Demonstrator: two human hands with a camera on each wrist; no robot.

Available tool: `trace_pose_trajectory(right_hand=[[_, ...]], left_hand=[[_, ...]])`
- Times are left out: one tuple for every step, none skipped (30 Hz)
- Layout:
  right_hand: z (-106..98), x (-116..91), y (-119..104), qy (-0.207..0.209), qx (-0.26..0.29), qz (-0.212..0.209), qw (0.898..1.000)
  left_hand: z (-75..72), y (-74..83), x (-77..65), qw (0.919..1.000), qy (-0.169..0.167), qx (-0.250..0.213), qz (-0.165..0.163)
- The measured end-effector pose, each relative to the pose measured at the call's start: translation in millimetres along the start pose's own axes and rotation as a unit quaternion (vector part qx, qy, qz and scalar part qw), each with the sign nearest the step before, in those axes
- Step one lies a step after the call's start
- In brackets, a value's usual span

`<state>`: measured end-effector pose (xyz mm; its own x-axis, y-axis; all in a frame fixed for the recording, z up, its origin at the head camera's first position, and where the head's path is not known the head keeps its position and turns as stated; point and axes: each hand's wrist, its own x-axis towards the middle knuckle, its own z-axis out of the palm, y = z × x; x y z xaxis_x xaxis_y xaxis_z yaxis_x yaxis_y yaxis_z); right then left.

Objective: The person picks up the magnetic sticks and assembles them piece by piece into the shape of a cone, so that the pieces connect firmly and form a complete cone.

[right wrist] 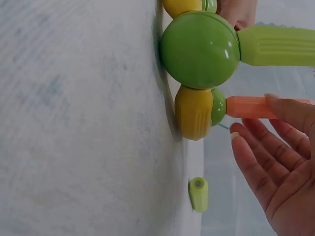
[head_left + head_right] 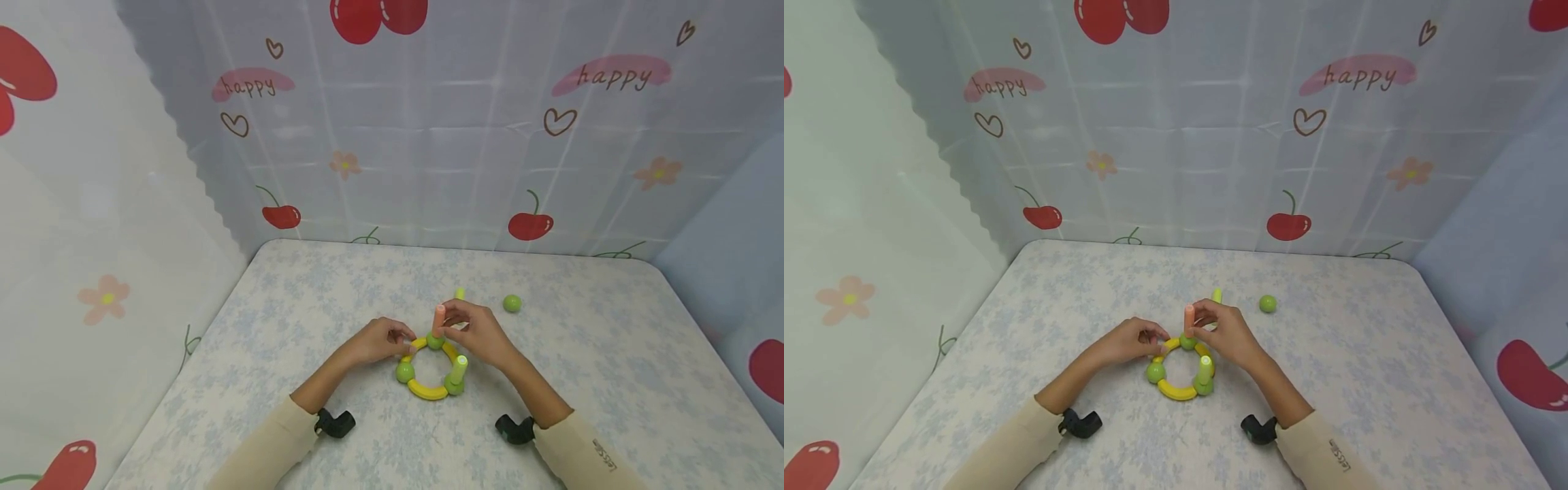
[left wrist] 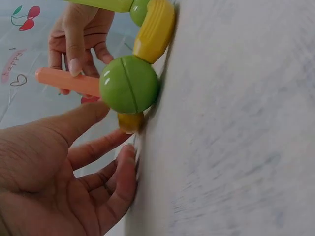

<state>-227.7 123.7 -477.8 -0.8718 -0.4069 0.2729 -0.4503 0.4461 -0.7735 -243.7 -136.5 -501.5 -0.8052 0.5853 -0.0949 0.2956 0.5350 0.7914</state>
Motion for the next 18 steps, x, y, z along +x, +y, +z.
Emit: trace_pose_trajectory(right_hand=[[-0.8, 0.0, 0.6, -0.009, -0.002, 0.006, 1.0], [-1.8, 0.0, 1.2, -0.02, -0.004, 0.012, 1.0], [-2.6, -0.1, 2.1, -0.033, -0.007, 0.017, 0.999], [-3.0, 0.0, 3.0, -0.047, -0.01, 0.02, 0.999], [-3.5, 0.1, 4.1, -0.063, -0.013, 0.019, 0.998], [-3.7, 0.3, 5.2, -0.078, -0.015, 0.022, 0.997], [-3.8, 0.5, 6.3, -0.091, -0.016, 0.022, 0.995], [-3.8, 0.6, 7.4, -0.103, -0.017, 0.022, 0.994], [-3.7, 0.7, 8.8, -0.113, -0.019, 0.019, 0.993], [-3.5, 0.7, 9.9, -0.12, -0.02, 0.016, 0.992], [-3.4, 0.7, 10.9, -0.124, -0.021, 0.014, 0.992], [-3.2, 0.6, 11.5, -0.126, -0.02, 0.015, 0.992], [-3.2, 0.6, 12.1, -0.127, -0.02, 0.013, 0.992], [-3.3, 0.5, 12.5, -0.128, -0.019, 0.012, 0.991], [-3.4, 0.5, 12.7, -0.129, -0.02, 0.009, 0.991], [-3.6, 0.7, 12.8, -0.13, -0.018, 0.009, 0.991], [-3.9, 0.8, 12.8, -0.13, -0.017, 0.008, 0.991], [-4.3, 1.1, 13.1, -0.131, -0.016, 0.006, 0.991]], left_hand=[[-2.4, 1.4, -1.1, 0.9999, -0.015, 0.001, 0.0], [-4.8, 3.2, -2.2, 0.9995, -0.031, 0.0, -0.001], [-7.0, 4.9, -3.3, 0.999, -0.044, 0.003, -0.003], [-8.9, 6.1, -4.6, 0.9984, -0.056, 0.008, -0.005], [-10.3, 7.7, -5.9, 0.9977, -0.066, 0.012, -0.006], [-11.3, 8.9, -7.0, 0.997, -0.074, 0.019, -0.008], [-12.0, 10.3, -8.1, 0.9963, -0.081, 0.027, -0.01], [-12.1, 11.4, -9.0, 0.9957, -0.086, 0.034, -0.013], [-12.1, 12.5, -9.9, 0.9949, -0.091, 0.042, -0.014], [-12.1, 13.9, -10.8, 0.9941, -0.095, 0.051, -0.015], [-12.0, 15.5, -11.5, 0.9932, -0.099, 0.06, -0.015], [-11.9, 16.6, -12.1, 0.9925, -0.101, 0.067, -0.016], [-11.9, 17.7, -12.7, 0.9919, -0.103, 0.073, -0.015], [-11.8, 18.6, -13.2, 0.9915, -0.104, 0.077, -0.014], [-12.1, 19.9, -13.8, 0.9912, -0.105, 0.08, -0.014], [-12.2, 20.6, -14.0, 0.9911, -0.104, 0.082, -0.014], [-12.3, 21.3, -14.1, 0.9912, -0.103, 0.082, -0.015], [-12.7, 21.9, -14.4, 0.9914, -0.102, 0.08, -0.018]])
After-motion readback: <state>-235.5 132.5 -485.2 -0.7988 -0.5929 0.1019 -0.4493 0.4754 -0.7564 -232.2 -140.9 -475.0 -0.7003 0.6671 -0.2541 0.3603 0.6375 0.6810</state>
